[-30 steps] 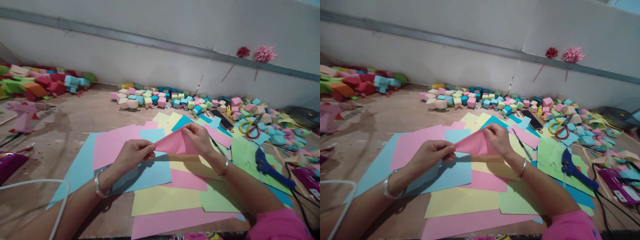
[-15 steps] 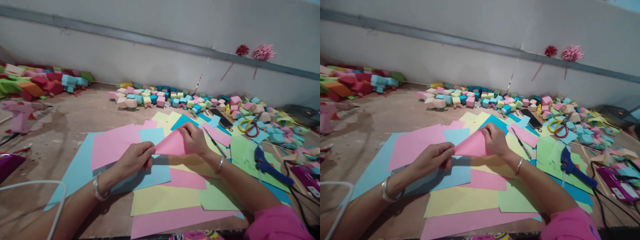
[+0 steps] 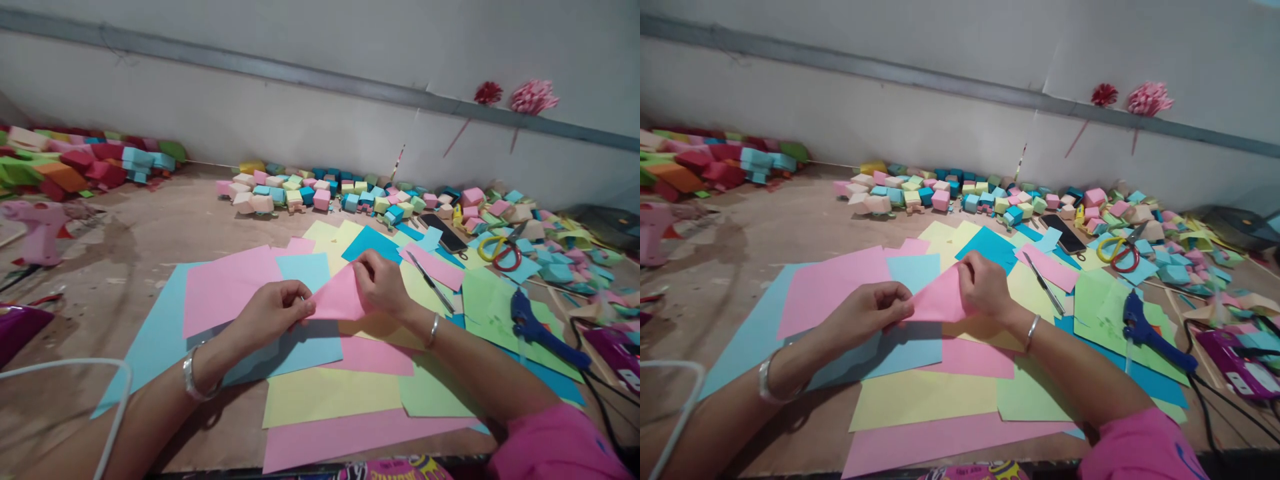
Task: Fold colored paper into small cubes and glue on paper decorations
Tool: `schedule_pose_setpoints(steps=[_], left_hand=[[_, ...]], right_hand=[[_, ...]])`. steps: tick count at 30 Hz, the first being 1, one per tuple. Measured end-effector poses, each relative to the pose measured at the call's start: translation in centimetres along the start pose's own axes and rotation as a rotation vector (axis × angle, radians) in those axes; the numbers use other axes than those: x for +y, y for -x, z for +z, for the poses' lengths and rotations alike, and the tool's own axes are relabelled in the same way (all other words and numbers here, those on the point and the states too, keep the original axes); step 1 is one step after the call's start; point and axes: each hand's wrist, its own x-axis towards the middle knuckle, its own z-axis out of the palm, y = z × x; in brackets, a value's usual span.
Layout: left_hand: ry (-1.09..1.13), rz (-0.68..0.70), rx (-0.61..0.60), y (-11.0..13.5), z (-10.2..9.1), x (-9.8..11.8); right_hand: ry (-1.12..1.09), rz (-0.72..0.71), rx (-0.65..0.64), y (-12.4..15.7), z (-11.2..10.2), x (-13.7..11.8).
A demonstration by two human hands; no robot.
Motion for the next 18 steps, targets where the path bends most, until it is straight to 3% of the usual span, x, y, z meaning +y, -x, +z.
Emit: schedule_pose_setpoints(steps=[7, 12, 18], left_hand=[[-0.028, -0.052, -0.071, -0.2, -0.2, -0.6], [-0.153, 0.024, -0.298, 0.2, -0.9, -0.4], [-0.146, 0.130, -0.207, 0.7, 0.3, 0.2]], right_hand=[[-0.038, 0.003, -0.141, -0.5, -0.4, 0.1], [-0.193, 0.044, -0.245, -0.4, -1.6, -1.3], [-0.326, -0.089, -0.369, 2.2, -0.6, -3.9]])
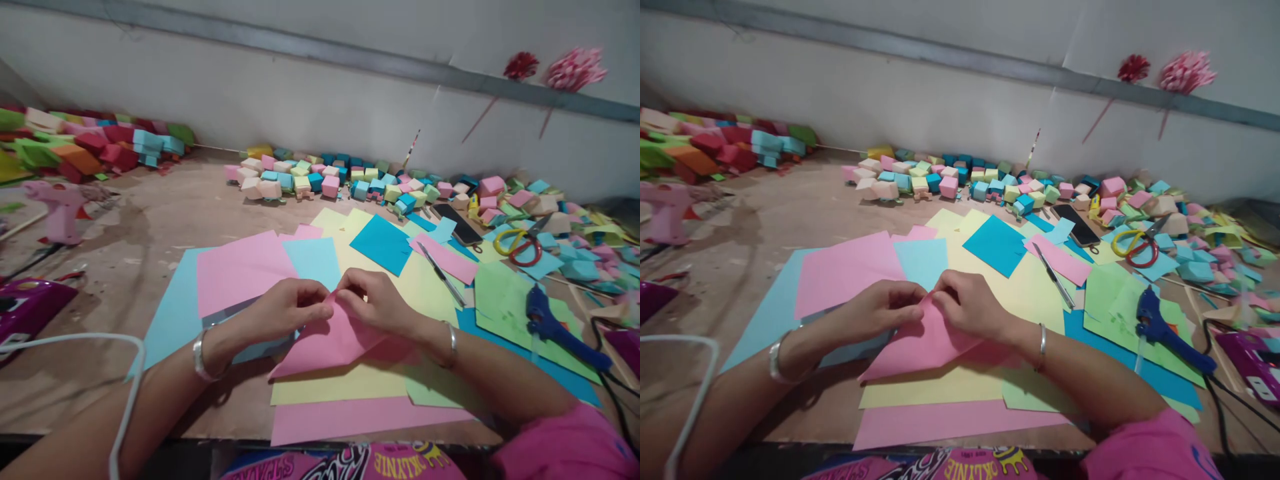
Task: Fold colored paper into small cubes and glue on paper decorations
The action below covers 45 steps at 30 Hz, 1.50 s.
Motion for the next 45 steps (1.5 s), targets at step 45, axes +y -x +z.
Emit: schedule_pose_setpoints(steps=[45], left_hand=[[0.292, 0.037, 0.712, -0.9, -2.4, -1.7]], right_hand=[[-0.496, 0.132, 0.402, -2.1, -2.3, 3.1]])
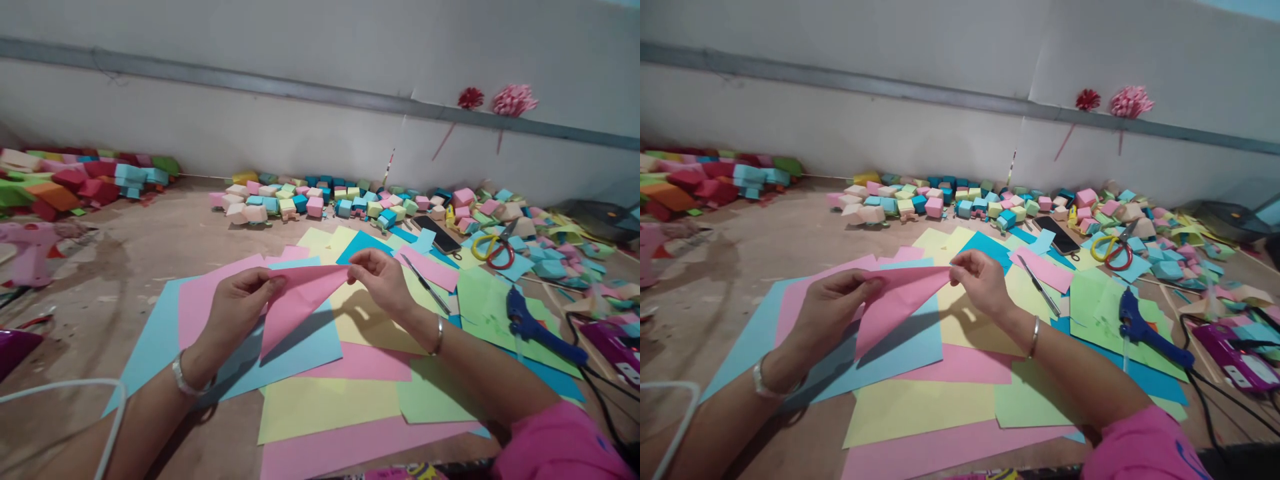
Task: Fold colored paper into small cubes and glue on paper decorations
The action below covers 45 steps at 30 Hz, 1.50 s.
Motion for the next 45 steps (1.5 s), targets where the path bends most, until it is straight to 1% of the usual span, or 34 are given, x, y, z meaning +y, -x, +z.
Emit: schedule_pose_setpoints(steps=[3, 5, 6, 7, 8, 10, 12, 13, 15, 17, 20, 22, 25, 28, 31, 35, 37, 39, 42, 45], left_hand=[[-0.039, -0.080, -0.056, 0.0, 0.0, 0.1], [-0.076, -0.102, -0.079, -0.1, 0.1, 0.2], [-0.092, -0.102, -0.090, -0.1, 0.1, 0.2], [-0.108, -0.099, -0.101, -0.1, 0.2, 0.2], [-0.123, -0.096, -0.115, -0.1, 0.3, 0.2], [-0.145, -0.101, -0.154, 0.3, 0.6, 0.2], [-0.159, -0.112, -0.210, 0.9, 1.1, 0.3], [-0.163, -0.115, -0.236, 1.2, 1.3, 0.3], [-0.168, -0.104, -0.282, 1.8, 1.8, 0.3], [-0.174, -0.090, -0.310, 2.1, 2.1, 0.4], [-0.194, -0.095, -0.330, 2.2, 2.2, 0.4], [-0.208, -0.113, -0.336, 2.1, 2.3, 0.3], [-0.217, -0.117, -0.372, 2.2, 2.5, 0.2], [-0.224, -0.099, -0.411, 2.6, 2.9, 0.0], [-0.212, -0.077, -0.423, 2.7, 3.1, -0.3], [-0.211, -0.081, -0.396, 2.3, 2.9, -0.8], [-0.228, -0.070, -0.379, 2.1, 2.7, -1.0], [-0.272, -0.036, -0.377, 1.9, 2.5, -1.1], [-0.372, 0.028, -0.367, 2.0, 2.5, -1.0], [-0.380, 0.026, -0.361, 2.2, 2.7, -0.7]], right_hand=[[0.082, 0.029, -0.007, -0.4, -0.4, 0.8], [0.197, 0.064, -0.057, -0.5, -0.8, 1.1], [0.282, 0.057, -0.094, -0.6, -0.9, 1.1], [0.386, 0.021, -0.134, -0.6, -1.0, 1.1], [0.498, -0.044, -0.173, -0.4, -1.0, 1.0], [0.705, -0.230, -0.232, 0.0, -0.6, 0.7], [0.831, -0.390, -0.274, 0.8, 0.2, 0.4], [0.857, -0.438, -0.295, 1.3, 0.7, 0.3], [0.882, -0.465, -0.336, 2.1, 1.6, 0.2], [0.902, -0.428, -0.358, 2.6, 2.2, 0.3], [0.942, -0.340, -0.361, 2.7, 2.4, 0.5], [0.920, -0.315, -0.378, 2.7, 2.5, 0.7], [0.795, -0.352, -0.400, 2.9, 2.8, 1.0], [0.729, -0.388, -0.352, 3.2, 3.3, 1.3], [0.792, -0.379, -0.253, 3.0, 3.1, 1.7], [0.980, -0.279, -0.080, 1.2, 1.8, 2.8], [1.048, -0.220, -0.022, 0.2, 1.1, 3.5], [1.077, -0.185, 0.005, -0.5, 0.6, 4.2], [1.100, -0.159, 0.007, -0.8, 0.5, 4.7], [1.117, -0.152, 0.003, -0.6, 0.7, 4.7]])
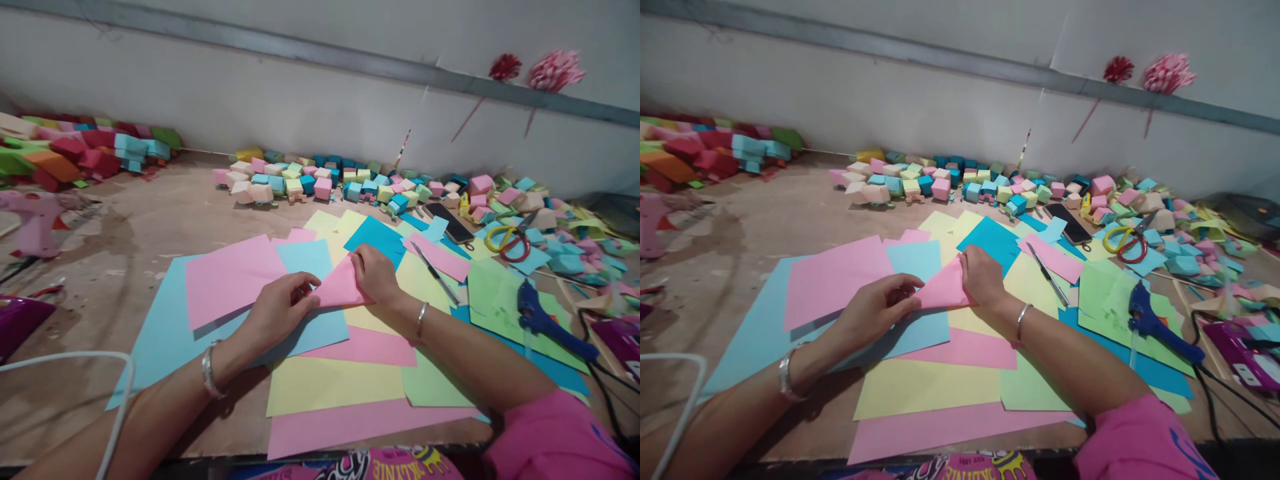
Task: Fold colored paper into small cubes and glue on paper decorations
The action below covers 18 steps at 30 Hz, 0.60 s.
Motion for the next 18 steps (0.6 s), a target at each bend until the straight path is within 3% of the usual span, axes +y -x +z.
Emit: schedule_pose_setpoints(steps=[8, 18], left_hand=[[0.273, -0.115, 0.019, 0.2, -0.2, 0.6], [0.238, -0.167, -0.054, -0.1, -1.8, 1.1]], right_hand=[[0.024, -0.011, 0.004, 0.0, -0.7, -0.2], [0.012, -0.018, -0.060, -0.1, -1.0, -0.5]])
